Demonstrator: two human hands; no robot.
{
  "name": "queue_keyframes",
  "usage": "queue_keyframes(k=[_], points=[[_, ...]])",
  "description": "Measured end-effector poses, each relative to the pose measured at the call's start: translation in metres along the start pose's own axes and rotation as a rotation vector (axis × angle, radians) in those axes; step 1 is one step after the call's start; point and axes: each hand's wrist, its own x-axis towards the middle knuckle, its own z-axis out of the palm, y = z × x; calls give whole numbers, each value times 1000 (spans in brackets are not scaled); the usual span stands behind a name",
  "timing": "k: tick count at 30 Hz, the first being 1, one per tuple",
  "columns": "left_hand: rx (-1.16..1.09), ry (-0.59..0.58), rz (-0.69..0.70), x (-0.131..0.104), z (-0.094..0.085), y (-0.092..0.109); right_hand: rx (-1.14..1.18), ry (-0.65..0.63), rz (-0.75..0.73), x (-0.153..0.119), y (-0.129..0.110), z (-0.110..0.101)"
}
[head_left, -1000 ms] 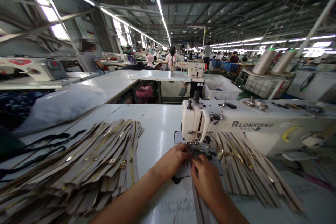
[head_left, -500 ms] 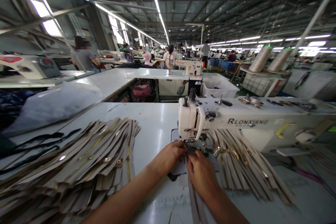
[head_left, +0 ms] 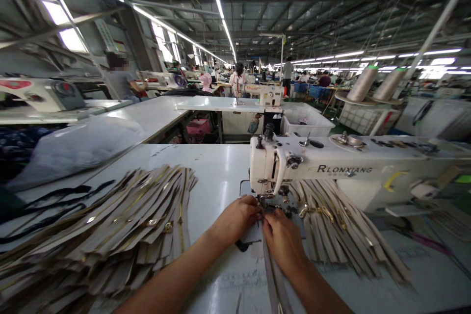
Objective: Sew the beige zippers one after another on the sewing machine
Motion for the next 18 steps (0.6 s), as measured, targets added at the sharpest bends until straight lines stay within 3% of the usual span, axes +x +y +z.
queue_keyframes(k=[7,13,18], points=[[-80,-34,73,-2,-4,2,95,25,5,-3,1,-1],[-72,-73,105,-2,-3,-3,241,-24,54,-26,3,-8],[-38,-34,128,-3,1,-6,328,59,28,-42,5,-5]])
